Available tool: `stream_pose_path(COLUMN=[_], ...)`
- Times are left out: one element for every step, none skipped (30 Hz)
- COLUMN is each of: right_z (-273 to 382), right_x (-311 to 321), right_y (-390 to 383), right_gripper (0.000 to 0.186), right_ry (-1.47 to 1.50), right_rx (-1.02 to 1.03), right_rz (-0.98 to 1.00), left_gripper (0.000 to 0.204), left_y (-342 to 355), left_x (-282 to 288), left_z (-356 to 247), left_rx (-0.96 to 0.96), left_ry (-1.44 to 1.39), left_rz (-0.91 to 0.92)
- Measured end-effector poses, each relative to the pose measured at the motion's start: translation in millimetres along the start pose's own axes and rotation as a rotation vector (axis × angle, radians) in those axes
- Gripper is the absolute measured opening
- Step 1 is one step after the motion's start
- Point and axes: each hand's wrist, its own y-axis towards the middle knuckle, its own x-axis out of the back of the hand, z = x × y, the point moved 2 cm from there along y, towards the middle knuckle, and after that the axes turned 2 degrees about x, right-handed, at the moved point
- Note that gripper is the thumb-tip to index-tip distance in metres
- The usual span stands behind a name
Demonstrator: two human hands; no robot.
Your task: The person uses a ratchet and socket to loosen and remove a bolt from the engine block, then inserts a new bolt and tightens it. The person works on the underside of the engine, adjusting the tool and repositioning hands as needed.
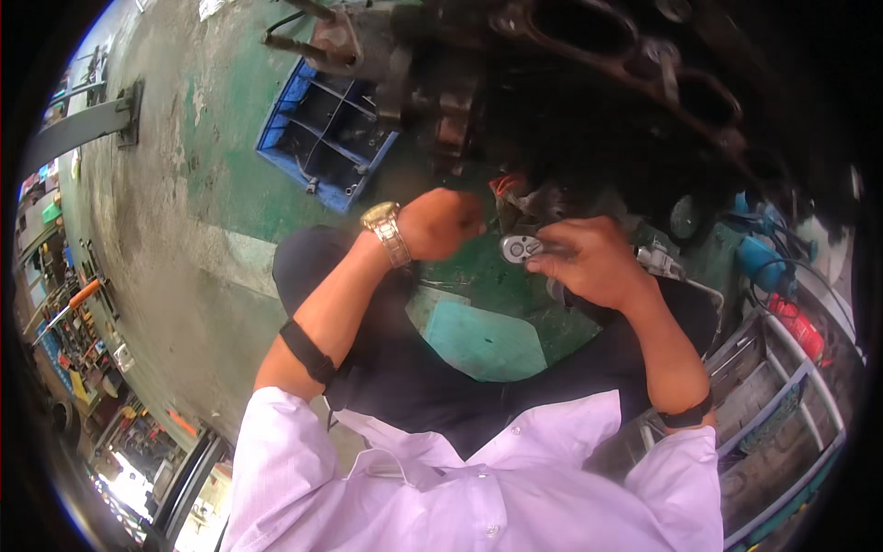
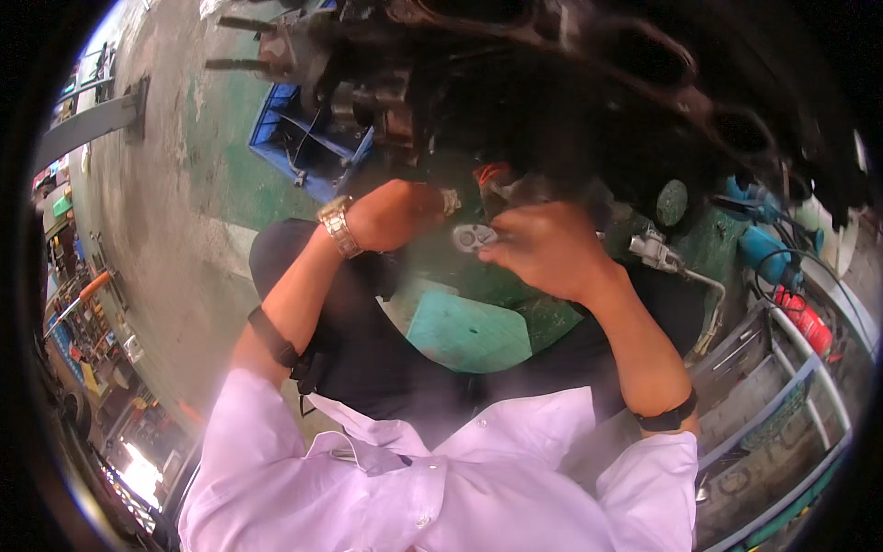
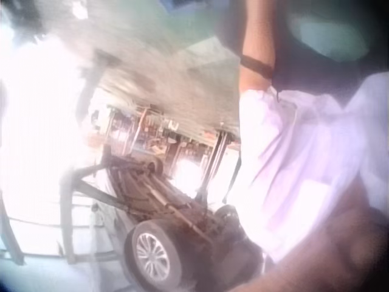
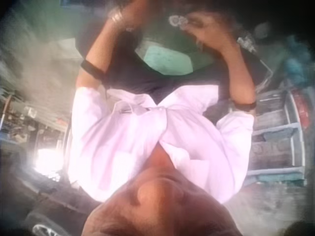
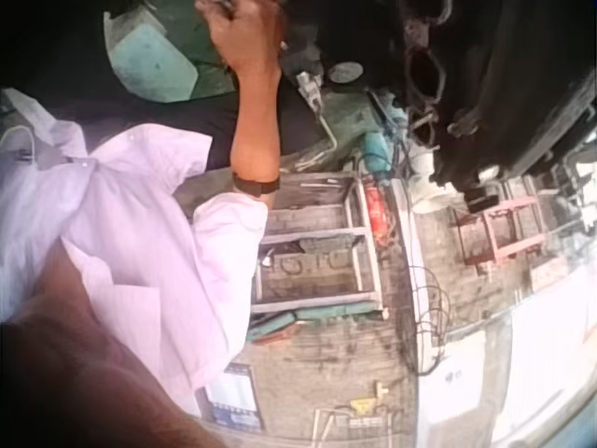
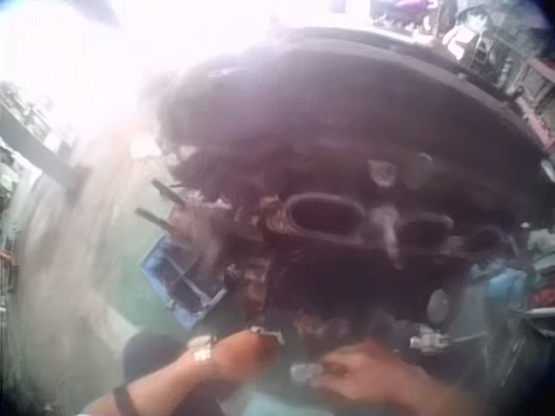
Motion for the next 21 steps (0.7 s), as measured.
stream_pose_path(right_z=[-5,-5,-2,1,4,9,8,9,8,10,11,12,15,16,15,12,10,10,9,9,9], right_x=[-4,-10,-14,-11,-5,-6,-1,4,2,-1,-1,6,10,10,7,7,7,7,9,11,12], right_y=[-7,-24,-40,-43,-41,-41,-46,-47,-50,-57,-62,-60,-58,-60,-64,-66,-69,-72,-74,-77,-80], right_gripper=[0.027,0.027,0.028,0.028,0.029,0.028,0.027,0.027,0.027,0.027,0.027,0.027,0.027,0.027,0.027,0.032,0.032,0.032,0.032,0.031,0.031], right_ry=[-0.007,-0.003,0.006,-0.005,-0.027,-0.096,-0.109,-0.083,-0.076,-0.055,-0.040,-0.034,-0.029,-0.010,0.015,0.080,0.110,0.144,0.187,0.184,0.195], right_rx=[0.011,0.007,-0.032,-0.046,-0.045,-0.053,-0.090,-0.006,-0.020,-0.020,-0.035,-0.022,-0.005,0.017,0.009,0.016,0.000,-0.011,-0.015,-0.015,-0.006], right_rz=[-0.027,-0.047,-0.031,-0.039,-0.058,-0.070,-0.042,-0.101,-0.118,-0.169,-0.216,-0.281,-0.311,-0.340,-0.356,-0.370,-0.381,-0.395,-0.411,-0.433,-0.458], left_gripper=[0.025,0.024,0.033,0.032,0.032,0.032,0.032,0.030,0.029,0.028,0.027,0.025,0.024,0.024,0.023,0.023,0.023,0.024,0.026,0.029,0.032], left_y=[3,1,-2,-2,-1,-4,-2,5,8,5,2,1,0,0,0,0,0,-2,-3,-7,-10], left_x=[-6,-18,-23,-22,-17,-17,-22,-22,-21,-24,-26,-29,-26,-24,-25,-26,-28,-29,-29,-30,-29], left_z=[6,7,6,3,-2,-5,-8,-11,-9,-6,-8,-15,-23,-31,-37,-43,-53,-64,-74,-82,-91], left_rx=[0.029,0.003,-0.049,-0.016,-0.071,-0.099,-0.127,-0.172,-0.155,-0.069,-0.015,-0.074,-0.186,-0.296,-0.312,-0.327,-0.378,-0.379,-0.316,-0.200,-0.152], left_ry=[0.033,0.042,-0.147,-0.050,0.042,0.103,0.164,0.251,0.099,-0.051,-0.209,-0.145,-0.083,-0.021,-0.018,-0.015,-0.004,-0.068,-0.173,-0.346,-0.484], left_rz=[0.032,0.045,-0.055,0.000,-0.011,-0.072,-0.136,-0.091,-0.123,-0.104,-0.094,-0.182,-0.205,-0.233,-0.262,-0.290,-0.356,-0.378,-0.368,-0.316,-0.258])
